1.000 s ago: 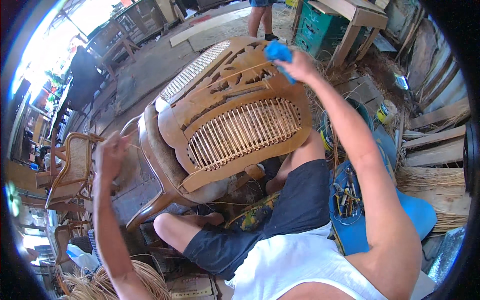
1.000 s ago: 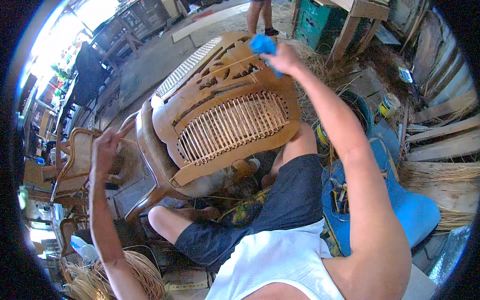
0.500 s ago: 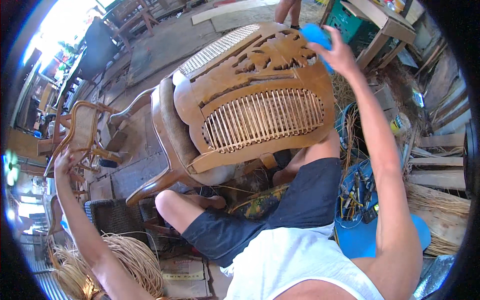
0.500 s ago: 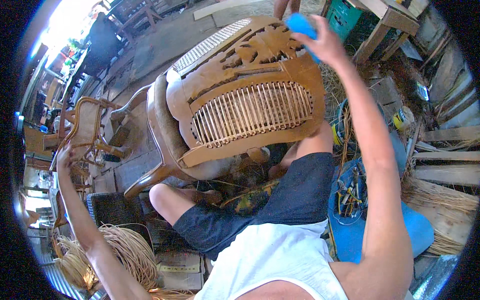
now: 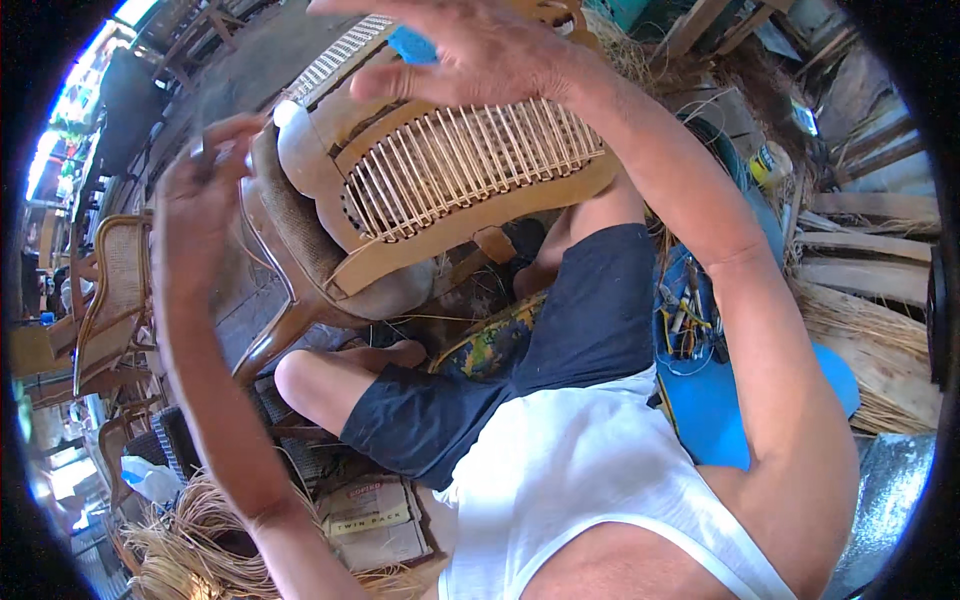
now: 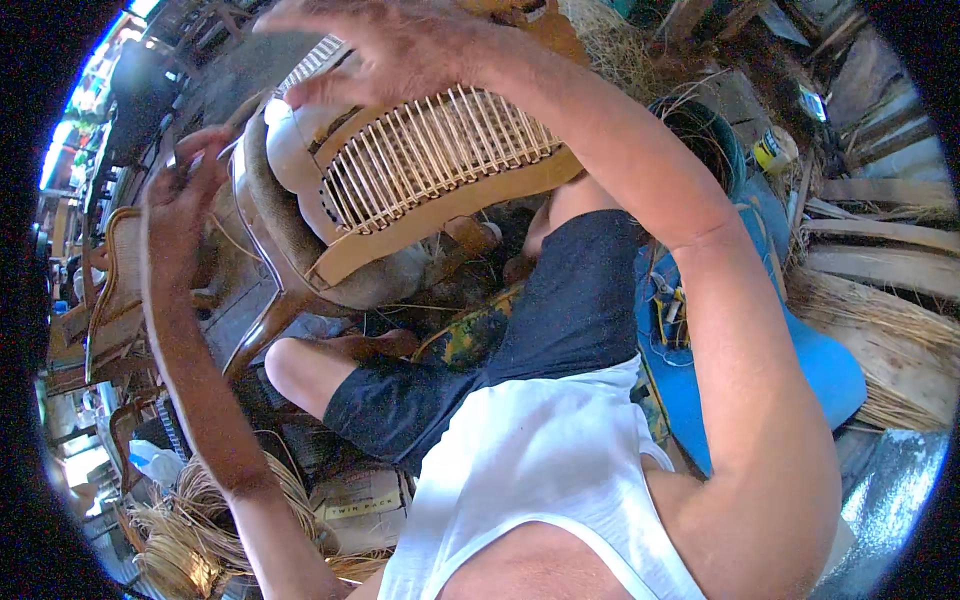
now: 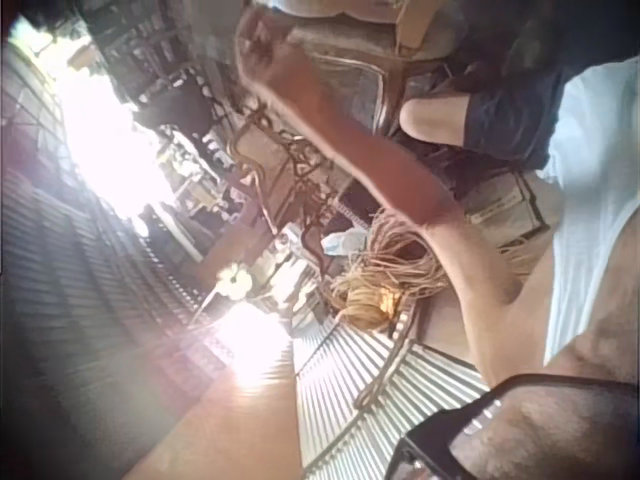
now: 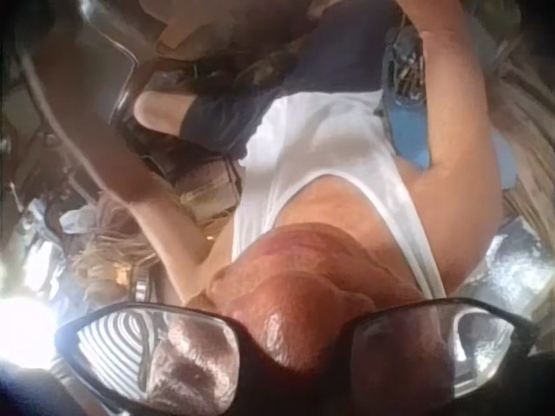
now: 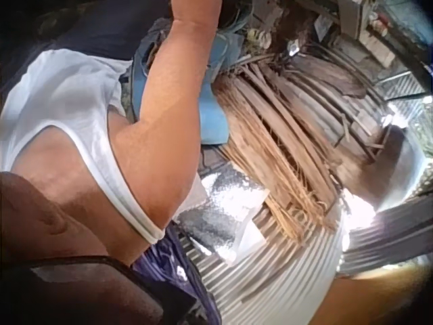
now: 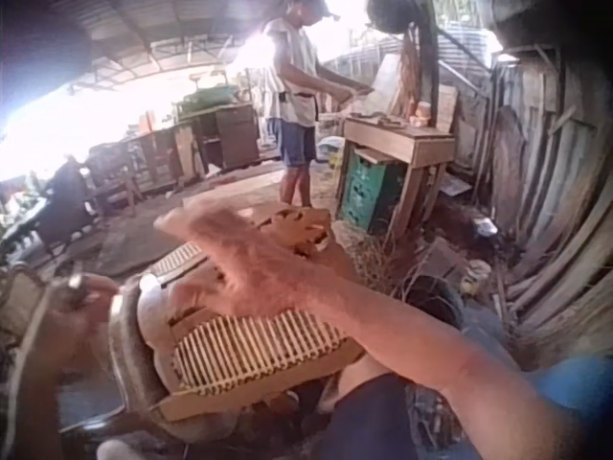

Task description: The person weaves strips through the backrest of a wooden chair using a thin tool to thread and tighten them. They periodically trim excess material with a pair of snips and wipe the chair frame with a blue cloth.

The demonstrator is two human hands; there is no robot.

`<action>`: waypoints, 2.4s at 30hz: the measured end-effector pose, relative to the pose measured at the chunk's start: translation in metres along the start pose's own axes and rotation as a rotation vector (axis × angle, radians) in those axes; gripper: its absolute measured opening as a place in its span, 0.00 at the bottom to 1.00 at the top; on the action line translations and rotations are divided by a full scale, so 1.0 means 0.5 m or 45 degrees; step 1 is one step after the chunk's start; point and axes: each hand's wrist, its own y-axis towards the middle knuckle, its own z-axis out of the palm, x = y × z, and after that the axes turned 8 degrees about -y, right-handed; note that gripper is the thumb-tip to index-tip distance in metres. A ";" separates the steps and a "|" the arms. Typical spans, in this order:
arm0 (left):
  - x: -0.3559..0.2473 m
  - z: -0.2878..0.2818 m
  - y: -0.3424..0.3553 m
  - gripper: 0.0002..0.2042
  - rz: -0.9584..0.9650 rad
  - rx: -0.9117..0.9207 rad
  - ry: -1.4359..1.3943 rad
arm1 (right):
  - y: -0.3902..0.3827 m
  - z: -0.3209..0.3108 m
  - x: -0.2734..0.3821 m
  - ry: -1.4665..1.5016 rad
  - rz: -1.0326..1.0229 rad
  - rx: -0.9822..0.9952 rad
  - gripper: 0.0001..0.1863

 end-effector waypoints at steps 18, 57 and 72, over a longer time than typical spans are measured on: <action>0.277 -0.058 -0.176 0.11 -0.451 0.046 0.063 | -0.423 -0.431 -0.435 -1.045 1.076 0.982 0.21; 0.044 0.427 -0.247 0.08 -0.248 0.487 -0.214 | -0.449 -0.085 0.214 0.262 0.754 0.797 0.24; 0.006 0.433 -0.227 0.06 -0.369 0.533 -0.221 | -0.472 -0.176 0.180 0.525 0.943 0.549 0.11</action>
